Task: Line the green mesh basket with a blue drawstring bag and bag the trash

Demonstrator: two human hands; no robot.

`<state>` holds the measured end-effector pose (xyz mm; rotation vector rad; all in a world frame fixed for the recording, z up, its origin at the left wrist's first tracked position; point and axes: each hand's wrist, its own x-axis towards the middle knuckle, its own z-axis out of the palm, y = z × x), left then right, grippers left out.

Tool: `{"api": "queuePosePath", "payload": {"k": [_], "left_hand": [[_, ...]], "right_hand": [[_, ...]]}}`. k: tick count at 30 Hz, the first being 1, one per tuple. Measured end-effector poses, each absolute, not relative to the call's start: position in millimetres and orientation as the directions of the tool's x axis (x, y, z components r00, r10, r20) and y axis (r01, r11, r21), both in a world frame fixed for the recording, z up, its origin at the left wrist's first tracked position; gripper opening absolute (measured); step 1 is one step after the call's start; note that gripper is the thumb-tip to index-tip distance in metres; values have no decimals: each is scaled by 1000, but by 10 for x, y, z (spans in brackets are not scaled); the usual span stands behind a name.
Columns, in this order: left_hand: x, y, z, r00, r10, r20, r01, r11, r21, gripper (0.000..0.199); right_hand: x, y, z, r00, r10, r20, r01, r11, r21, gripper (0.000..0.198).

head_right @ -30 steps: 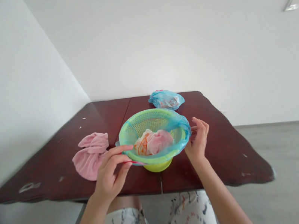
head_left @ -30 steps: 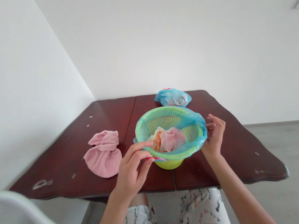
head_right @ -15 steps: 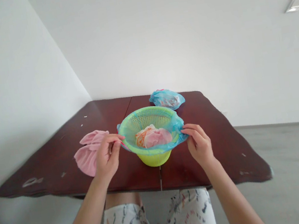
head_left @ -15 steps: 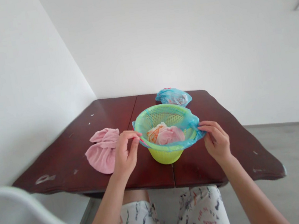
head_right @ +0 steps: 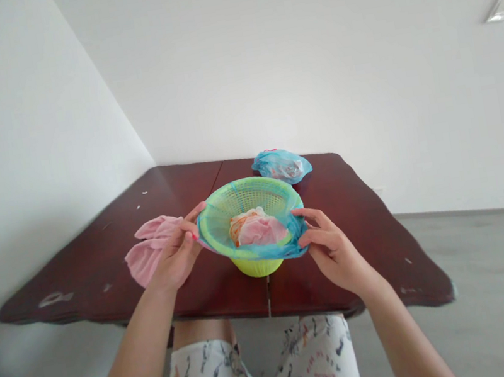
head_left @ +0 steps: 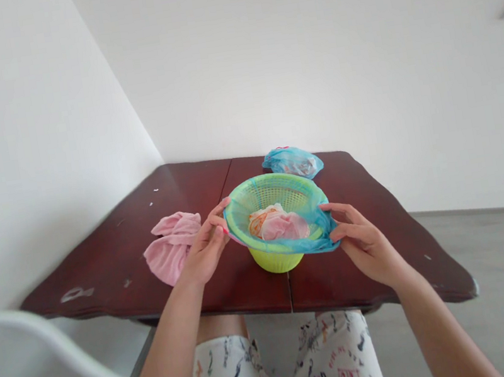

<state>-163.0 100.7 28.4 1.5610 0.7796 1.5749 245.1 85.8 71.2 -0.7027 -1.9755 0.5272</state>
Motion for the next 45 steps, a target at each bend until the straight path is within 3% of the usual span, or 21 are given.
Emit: {"api": "queuePosePath", "payload": {"k": [5,8,12,18,20,22,25,27,37,45], "left_hand": [[-1616,1044,444,8,893,450,-54,-449,892,42],[-1632,1088,416,-26,843,538,16,-537,843,40],[-1674,1150,282,13,787,617,40,-617,786,44],[-1737,1094,283,59,717,695,220,-688,691,55],[-1758,988,331,131,655,744,340,-735,587,62],[-1752,859,347,181,553,814,539,-748,388,67],[-1675,698,275,223,337,915,778,-627,41,45],[-1601,632,194,237,257,937,824,-563,-54,28],[-1488,505,231,252,261,932,751,-660,-18,21],[-1406,731,420,100,324,941,706,-689,162,17]], "right_hand": [[2421,938,791,-359,687,632,152,711,-686,28],[2397,970,770,-340,702,626,94,688,-720,27],[2413,966,760,-460,694,553,39,638,-769,31],[2488,967,769,-546,676,495,74,627,-775,36],[2499,947,779,-554,682,477,99,623,-776,34],[2498,915,794,-554,688,469,115,621,-775,31],[2478,869,817,-538,690,485,139,640,-756,28],[2460,849,830,-532,683,500,150,657,-739,28],[2480,816,819,-513,688,513,144,658,-739,30],[2401,796,762,-393,725,565,107,647,-755,19]]}}
